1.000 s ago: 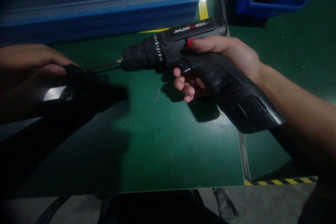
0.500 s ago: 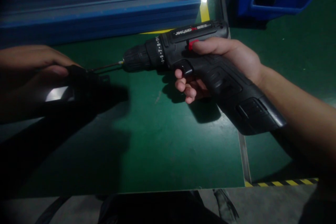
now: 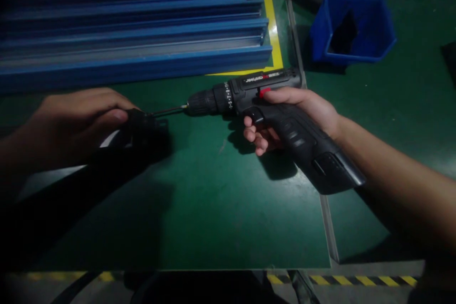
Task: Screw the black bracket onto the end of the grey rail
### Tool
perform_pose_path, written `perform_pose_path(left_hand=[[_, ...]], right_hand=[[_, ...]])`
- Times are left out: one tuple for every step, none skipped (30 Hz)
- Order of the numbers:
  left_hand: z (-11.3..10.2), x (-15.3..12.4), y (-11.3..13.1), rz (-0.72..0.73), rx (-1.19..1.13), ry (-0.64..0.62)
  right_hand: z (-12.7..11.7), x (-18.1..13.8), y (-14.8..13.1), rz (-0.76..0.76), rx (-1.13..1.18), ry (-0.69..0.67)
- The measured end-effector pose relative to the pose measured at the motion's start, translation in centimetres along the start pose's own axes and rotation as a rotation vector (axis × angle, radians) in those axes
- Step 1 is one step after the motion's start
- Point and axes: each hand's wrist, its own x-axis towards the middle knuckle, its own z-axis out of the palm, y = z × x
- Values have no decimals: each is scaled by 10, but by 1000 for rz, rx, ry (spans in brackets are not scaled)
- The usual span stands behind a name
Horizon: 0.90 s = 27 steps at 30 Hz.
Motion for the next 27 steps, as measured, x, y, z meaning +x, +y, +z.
perform_pose_path(left_hand=[[-1,0,1,2,5,-10],[-2,1,2,1,8,-20],[-2,1,2,-3,11,-31],[-3,1,3,-7,13,-35],[-3,1,4,-12,18,-38],[-3,1,4,-19,23,-40],[-2,1,4,-29,28,-39],[-2,1,3,-37,33,-32],[-1,1,3,-48,37,-30],[-1,2,2,-60,40,-27],[-1,2,2,-70,42,-25],[0,2,2,-79,44,-24],[0,2,2,-88,47,-24],[0,3,2,-96,48,-26],[-1,3,2,-101,48,-26],[-1,3,2,-106,47,-24],[-1,4,3,-111,45,-24],[-1,4,3,-116,43,-24],[-1,4,3,-118,40,-25],[0,4,3,-118,37,-25],[0,5,3,-117,35,-24],[0,5,3,-116,35,-25],[0,5,3,-116,36,-29],[0,5,3,-117,37,-32],[0,5,2,-119,38,-35],[0,5,2,-121,38,-37],[0,5,3,-122,36,-37]], right_hand=[[0,0,0,2,1,4],[1,0,0,-3,8,5],[1,0,1,-1,14,16],[1,0,1,4,24,28],[1,0,1,12,32,27],[1,0,1,11,37,24],[1,1,2,11,39,18],[0,1,2,6,38,9],[0,1,2,0,36,1],[0,2,2,0,33,-2],[0,2,2,0,33,-5],[0,2,2,3,34,-5],[0,2,2,7,35,3],[0,2,1,10,33,15],[1,2,1,15,29,35],[1,1,0,20,23,54],[2,1,0,27,15,73],[2,1,-1,34,7,92],[3,0,-2,38,1,104],[3,0,-2,39,-2,114],[3,0,-2,39,-3,122],[3,0,-2,35,-3,129],[3,0,-2,31,-3,133],[3,0,-2,27,-3,135],[3,1,-2,24,-3,134],[3,1,-1,22,-4,131],[2,1,-1,20,-4,128]])
